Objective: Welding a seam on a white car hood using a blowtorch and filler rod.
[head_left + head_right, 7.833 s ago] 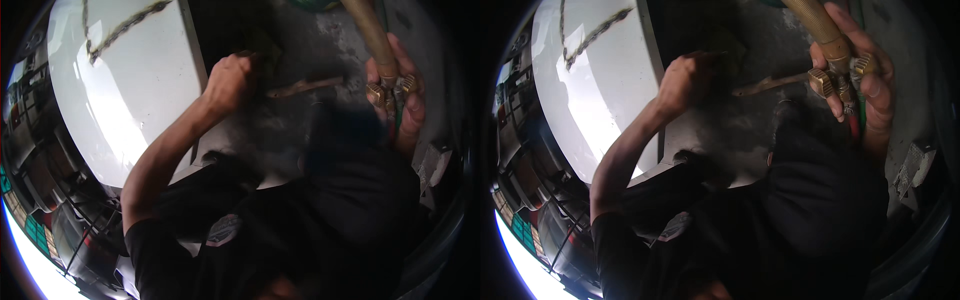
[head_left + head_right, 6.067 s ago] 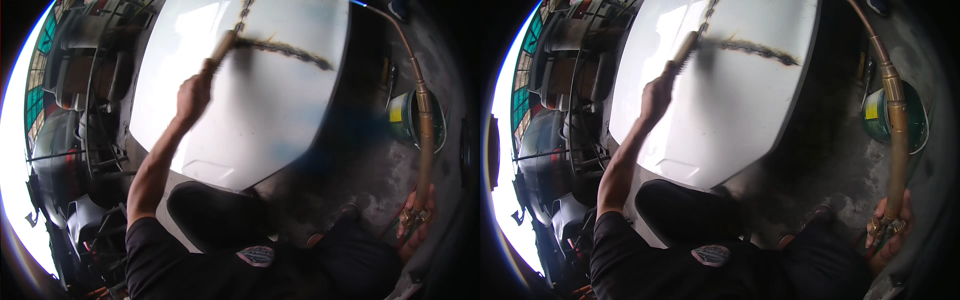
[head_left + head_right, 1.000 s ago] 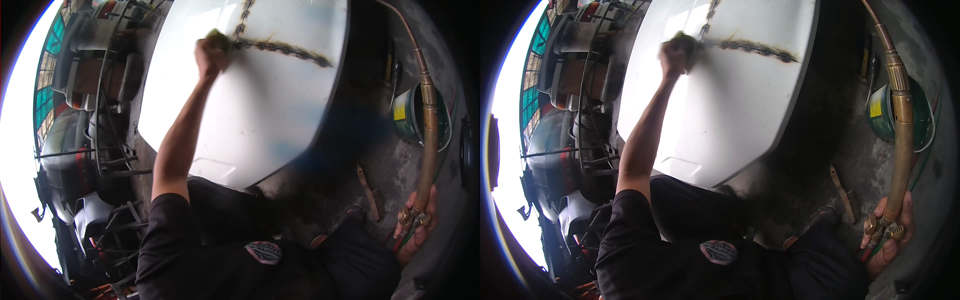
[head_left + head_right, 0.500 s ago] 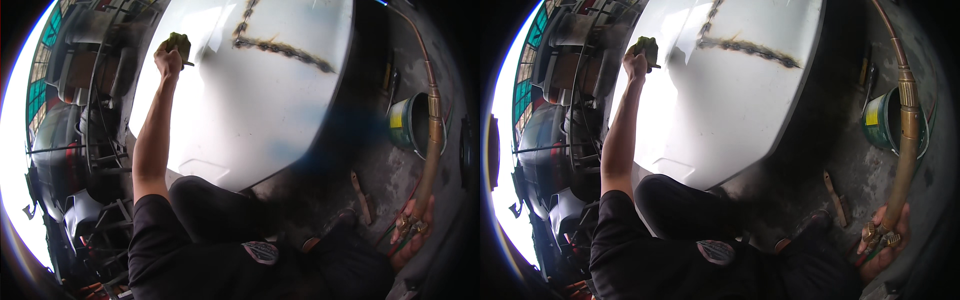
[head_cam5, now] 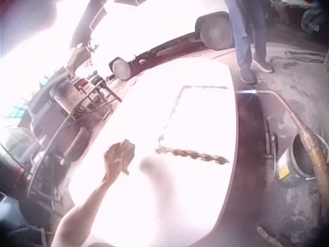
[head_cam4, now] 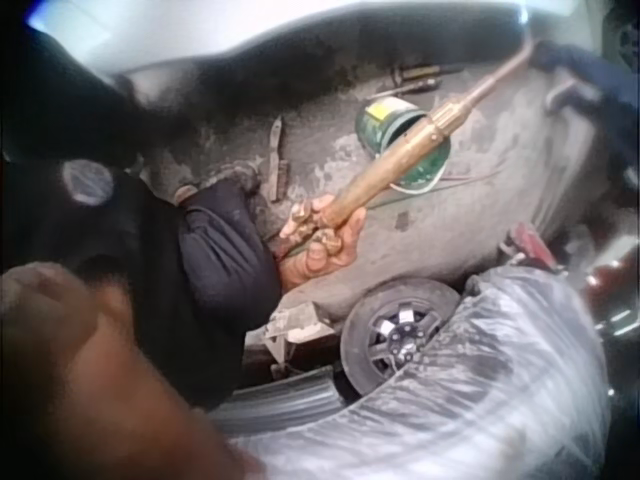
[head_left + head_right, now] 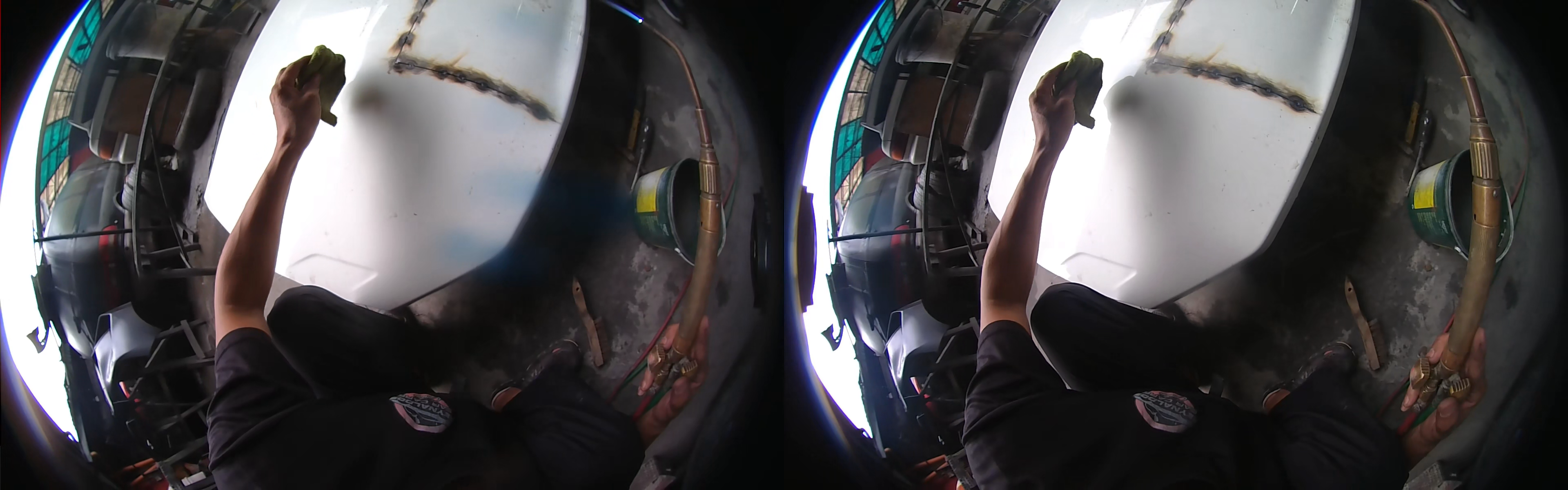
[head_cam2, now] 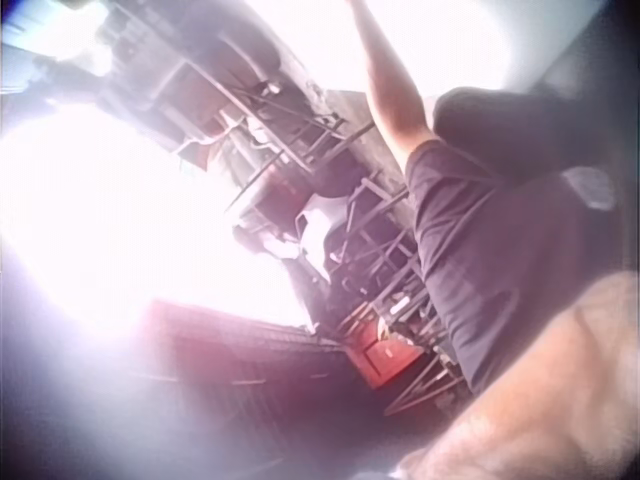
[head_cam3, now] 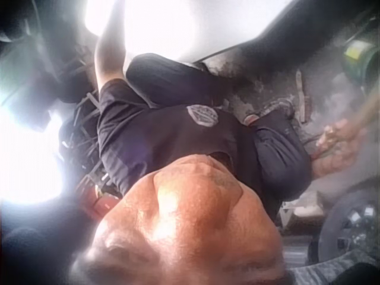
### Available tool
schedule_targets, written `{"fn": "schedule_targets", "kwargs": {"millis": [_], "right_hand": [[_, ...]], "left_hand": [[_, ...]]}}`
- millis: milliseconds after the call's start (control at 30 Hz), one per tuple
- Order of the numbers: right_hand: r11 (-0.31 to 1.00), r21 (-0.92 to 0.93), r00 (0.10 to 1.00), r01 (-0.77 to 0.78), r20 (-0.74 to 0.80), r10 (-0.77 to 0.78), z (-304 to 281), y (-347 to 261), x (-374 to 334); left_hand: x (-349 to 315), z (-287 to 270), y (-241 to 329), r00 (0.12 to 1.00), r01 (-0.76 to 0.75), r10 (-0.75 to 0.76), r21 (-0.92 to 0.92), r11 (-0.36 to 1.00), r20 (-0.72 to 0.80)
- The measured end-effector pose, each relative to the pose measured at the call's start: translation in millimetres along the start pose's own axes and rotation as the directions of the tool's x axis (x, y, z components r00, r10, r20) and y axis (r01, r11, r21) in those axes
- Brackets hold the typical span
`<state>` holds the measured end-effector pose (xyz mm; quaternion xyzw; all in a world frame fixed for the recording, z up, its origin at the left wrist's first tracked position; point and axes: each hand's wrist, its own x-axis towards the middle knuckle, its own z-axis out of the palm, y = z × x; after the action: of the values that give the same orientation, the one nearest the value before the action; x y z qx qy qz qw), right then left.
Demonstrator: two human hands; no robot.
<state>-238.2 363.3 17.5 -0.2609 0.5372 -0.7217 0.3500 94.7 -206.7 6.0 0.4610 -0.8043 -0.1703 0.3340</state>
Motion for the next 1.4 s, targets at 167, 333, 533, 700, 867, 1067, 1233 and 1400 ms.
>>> {"fn": "schedule_targets", "kwargs": {"millis": [167, 333, 533, 700, 867, 1067, 1233, 1400], "right_hand": [[1.000, -0.002, 1.000, -0.012, 0.007, 0.012, -1, -1, -1], [0.998, 0.051, 0.995, -0.047, 0.087, 0.043, -6, 0, 4], [0.998, 0.045, 0.991, 0.042, 0.125, -0.047, -9, 5, 3], [0.996, 0.077, 0.991, -0.035, 0.129, 0.025, -8, 1, 4], [0.997, 0.065, 0.990, -0.028, 0.142, 0.019, -17, 1, -3], [0.999, 0.042, 0.985, -0.008, 0.171, 0.001, -54, 9, -18], [0.999, 0.035, 0.994, 0.036, 0.100, -0.040, -27, 5, -11], [0.997, 0.075, 0.986, -0.023, 0.169, 0.010, -33, -3, -14]], "left_hand": [[15, 50, 23, 0.990, 0.098, -0.098, 0.005, 0.995, 0.103], [-33, 135, 74, 0.806, -0.570, 0.538, 0.078, 0.818, 0.246], [22, 75, 29, 0.960, -0.192, 0.087, 0.402, 0.895, 0.264], [-43, 116, 57, 0.784, -0.600, 0.575, 0.050, 0.798, 0.235], [46, 67, -17, 0.985, 0.017, -0.084, 0.393, 0.919, 0.154], [36, 17, -15, 0.961, 0.274, -0.273, 0.035, 0.961, -0.041], [4, -2, -9, 0.997, 0.070, -0.068, 0.064, 0.996, -0.020], [-26, 17, 16, 0.996, -0.068, 0.074, -0.134, 0.989, 0.042]]}}
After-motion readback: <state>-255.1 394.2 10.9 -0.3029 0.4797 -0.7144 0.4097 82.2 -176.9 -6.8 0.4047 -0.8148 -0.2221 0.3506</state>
